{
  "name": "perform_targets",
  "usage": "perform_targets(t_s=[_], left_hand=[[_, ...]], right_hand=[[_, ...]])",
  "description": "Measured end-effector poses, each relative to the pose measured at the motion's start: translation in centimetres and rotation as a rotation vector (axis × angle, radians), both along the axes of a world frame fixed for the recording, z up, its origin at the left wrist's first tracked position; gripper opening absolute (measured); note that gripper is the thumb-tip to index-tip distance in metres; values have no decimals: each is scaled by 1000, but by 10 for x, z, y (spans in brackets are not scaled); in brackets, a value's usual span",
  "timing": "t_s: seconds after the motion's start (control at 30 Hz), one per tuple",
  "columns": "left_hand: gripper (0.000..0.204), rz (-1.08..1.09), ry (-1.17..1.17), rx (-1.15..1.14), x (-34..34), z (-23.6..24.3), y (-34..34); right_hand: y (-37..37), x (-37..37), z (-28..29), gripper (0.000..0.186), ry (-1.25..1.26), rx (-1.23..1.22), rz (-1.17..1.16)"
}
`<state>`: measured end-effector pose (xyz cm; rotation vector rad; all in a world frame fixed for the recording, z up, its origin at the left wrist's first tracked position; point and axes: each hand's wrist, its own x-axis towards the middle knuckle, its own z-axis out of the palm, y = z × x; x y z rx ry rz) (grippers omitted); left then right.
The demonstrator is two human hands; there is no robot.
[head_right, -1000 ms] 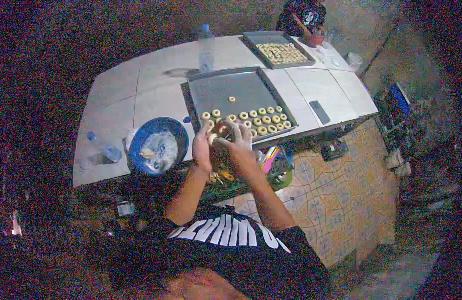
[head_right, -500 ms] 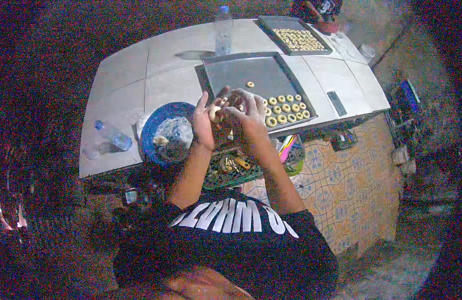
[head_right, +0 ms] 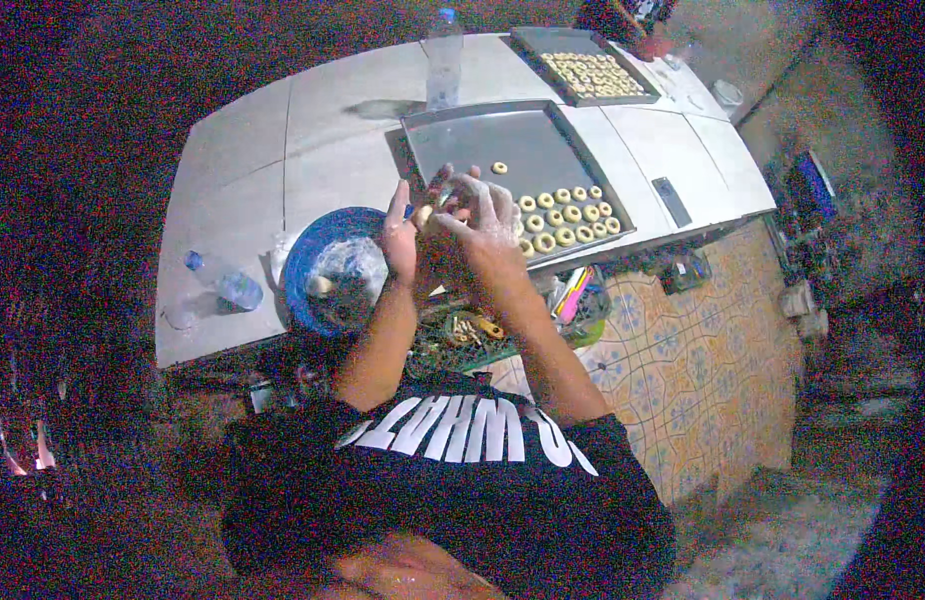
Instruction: The person shapes dough pieces into rings by hand and arranges them on a baking tray. The person then rubs flour between their hands and shapes additional dough pieces into rings.
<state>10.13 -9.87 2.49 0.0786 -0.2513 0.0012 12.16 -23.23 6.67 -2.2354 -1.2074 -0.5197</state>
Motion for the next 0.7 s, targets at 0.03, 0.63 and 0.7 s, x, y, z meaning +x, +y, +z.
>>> perform_targets(t_s=[0.03,0.63,0.7], left_hand=[[63,-15,-22,39,5,-11,5],[68,-11,45,-26,-2,-1,-7],[71,-7,56,-41,-9,4,-11]], right_hand=[[-1,10,-8,31,33,-33,-11],[-16,3,-5,37,120,16,13],[-14,1,-6,33,157,26,6]])
